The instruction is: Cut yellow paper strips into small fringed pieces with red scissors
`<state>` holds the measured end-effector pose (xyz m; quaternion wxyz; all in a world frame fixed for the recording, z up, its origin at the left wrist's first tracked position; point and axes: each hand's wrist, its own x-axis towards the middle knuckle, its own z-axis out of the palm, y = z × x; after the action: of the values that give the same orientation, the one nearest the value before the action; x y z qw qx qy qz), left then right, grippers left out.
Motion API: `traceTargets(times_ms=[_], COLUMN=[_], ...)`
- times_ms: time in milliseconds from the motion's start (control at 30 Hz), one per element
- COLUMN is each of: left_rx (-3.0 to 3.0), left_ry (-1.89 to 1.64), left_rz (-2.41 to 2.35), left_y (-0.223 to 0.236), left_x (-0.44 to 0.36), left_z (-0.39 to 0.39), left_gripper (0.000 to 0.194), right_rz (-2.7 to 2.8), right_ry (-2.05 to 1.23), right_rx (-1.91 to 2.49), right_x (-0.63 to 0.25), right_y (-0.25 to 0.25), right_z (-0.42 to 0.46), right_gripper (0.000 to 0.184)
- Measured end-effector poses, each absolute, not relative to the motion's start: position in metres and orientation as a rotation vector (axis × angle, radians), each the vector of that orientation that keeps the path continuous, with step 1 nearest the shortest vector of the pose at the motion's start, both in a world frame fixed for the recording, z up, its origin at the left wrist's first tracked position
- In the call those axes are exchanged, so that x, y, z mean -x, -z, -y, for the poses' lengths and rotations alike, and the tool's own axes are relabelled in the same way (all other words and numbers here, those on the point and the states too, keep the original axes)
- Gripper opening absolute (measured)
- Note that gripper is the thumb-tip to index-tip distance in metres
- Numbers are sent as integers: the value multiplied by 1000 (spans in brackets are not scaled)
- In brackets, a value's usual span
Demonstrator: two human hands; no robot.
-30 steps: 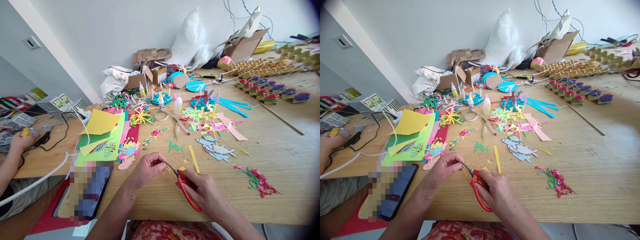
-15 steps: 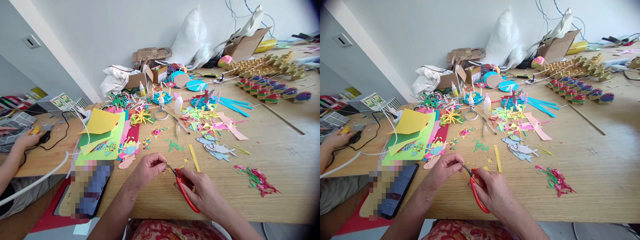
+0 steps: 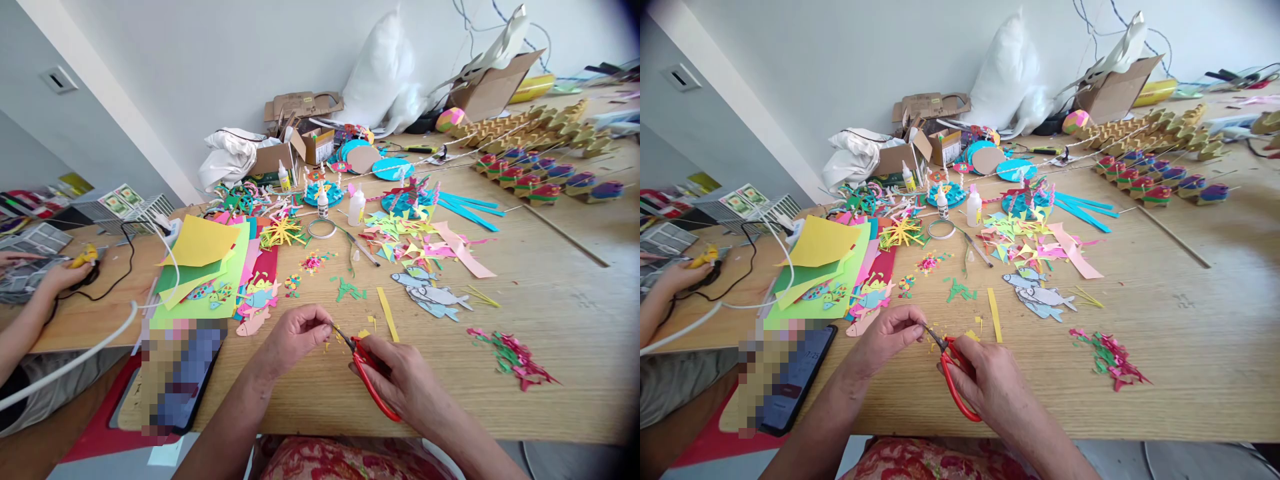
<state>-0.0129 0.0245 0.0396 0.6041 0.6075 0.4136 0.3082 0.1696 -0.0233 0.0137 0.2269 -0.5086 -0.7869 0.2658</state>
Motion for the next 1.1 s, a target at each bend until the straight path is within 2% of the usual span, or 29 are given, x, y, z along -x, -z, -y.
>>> traceTargets(times_ms=[600,1100], left_rx=[-1294,-1431], left_ry=[-838,-726], left_rz=[-995,-930], left_y=[-28,-34], left_x=[11,14], left_z=[-15,-17], left_gripper=[17,17], right_rz=[2134,2186], right_ry=[-778,-751], right_rx=[1401,1418], right_x=[-167,-168], right_y=[-9,-16], right_z=[23,25], right_gripper=[24,22])
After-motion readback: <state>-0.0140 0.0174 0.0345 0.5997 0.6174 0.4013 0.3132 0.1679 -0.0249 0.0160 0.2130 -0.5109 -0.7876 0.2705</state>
